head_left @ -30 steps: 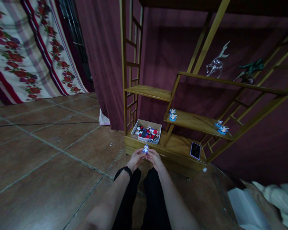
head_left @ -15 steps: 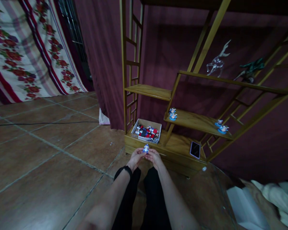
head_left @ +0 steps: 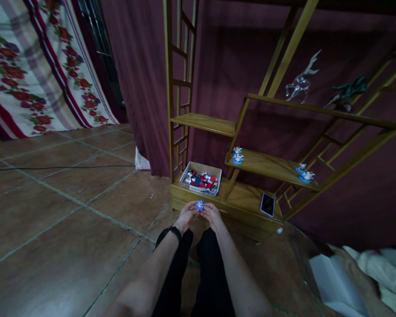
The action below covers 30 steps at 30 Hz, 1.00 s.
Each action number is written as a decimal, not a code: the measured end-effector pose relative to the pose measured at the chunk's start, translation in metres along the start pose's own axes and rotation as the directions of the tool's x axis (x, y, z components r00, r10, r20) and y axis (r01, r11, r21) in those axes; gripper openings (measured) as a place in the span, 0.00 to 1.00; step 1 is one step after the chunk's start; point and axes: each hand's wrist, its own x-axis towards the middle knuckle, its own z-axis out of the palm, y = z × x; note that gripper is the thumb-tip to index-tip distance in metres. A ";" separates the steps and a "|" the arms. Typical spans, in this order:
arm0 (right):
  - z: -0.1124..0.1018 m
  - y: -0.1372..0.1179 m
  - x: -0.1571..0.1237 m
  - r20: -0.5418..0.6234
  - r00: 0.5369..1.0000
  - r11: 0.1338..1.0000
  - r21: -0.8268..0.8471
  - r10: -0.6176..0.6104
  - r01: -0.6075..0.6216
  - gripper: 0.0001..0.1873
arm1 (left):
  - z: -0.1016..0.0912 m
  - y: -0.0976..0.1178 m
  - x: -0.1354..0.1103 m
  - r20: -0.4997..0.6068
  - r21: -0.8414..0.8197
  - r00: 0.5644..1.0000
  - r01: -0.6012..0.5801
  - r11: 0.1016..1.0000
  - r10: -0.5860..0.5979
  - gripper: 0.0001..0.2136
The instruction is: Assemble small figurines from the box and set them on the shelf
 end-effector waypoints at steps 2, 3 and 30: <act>0.000 0.000 -0.001 -0.018 1.000 1.000 -0.011 -0.012 0.012 0.16 | 0.001 0.000 0.000 -0.012 -0.008 1.000 0.009 1.000 -0.010 0.20; 0.001 -0.001 -0.001 -0.022 1.000 1.000 -0.020 -0.019 0.018 0.16 | 0.001 0.000 0.000 -0.022 -0.014 1.000 0.008 1.000 -0.008 0.20; 0.002 0.005 0.004 -0.077 0.994 0.994 -0.085 -0.082 0.075 0.18 | 0.001 0.005 -0.003 0.045 0.019 0.999 0.030 0.999 -0.030 0.19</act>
